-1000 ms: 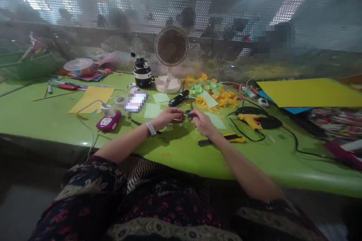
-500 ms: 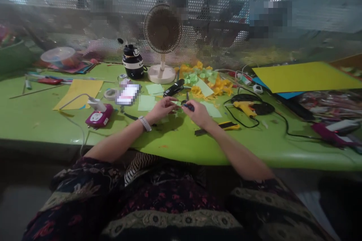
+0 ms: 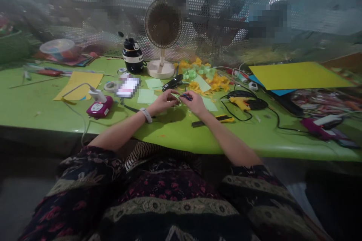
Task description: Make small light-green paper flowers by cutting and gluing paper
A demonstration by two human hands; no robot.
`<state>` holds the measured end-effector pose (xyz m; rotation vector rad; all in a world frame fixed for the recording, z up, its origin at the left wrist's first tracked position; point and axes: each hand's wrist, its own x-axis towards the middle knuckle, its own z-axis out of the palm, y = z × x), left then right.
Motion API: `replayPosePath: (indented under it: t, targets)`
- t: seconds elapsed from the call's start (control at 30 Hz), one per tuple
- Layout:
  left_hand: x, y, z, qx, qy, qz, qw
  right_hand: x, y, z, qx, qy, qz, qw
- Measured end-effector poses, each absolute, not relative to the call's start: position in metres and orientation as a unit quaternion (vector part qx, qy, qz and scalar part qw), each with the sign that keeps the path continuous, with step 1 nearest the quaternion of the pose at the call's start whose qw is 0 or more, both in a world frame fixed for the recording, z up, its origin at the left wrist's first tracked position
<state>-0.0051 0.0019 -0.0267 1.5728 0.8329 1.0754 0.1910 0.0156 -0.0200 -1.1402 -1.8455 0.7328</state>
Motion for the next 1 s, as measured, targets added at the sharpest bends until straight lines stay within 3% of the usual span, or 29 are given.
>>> replayPosePath:
  t: [0.27,0.7,1.0]
  targets:
    - [-0.005,0.006,-0.021,0.654,0.345,0.438,0.512,0.19,0.024,-0.022,-0.428,-0.742,0.319,0.405]
    - [-0.012,-0.011,-0.008,0.456,0.397,0.452,0.655,0.174,0.031,-0.005,-0.454,-0.709,0.301,0.447]
    - [-0.014,-0.011,-0.018,0.471,0.433,0.445,0.626,0.171,0.029,-0.015,-0.461,-0.7,0.281,0.467]
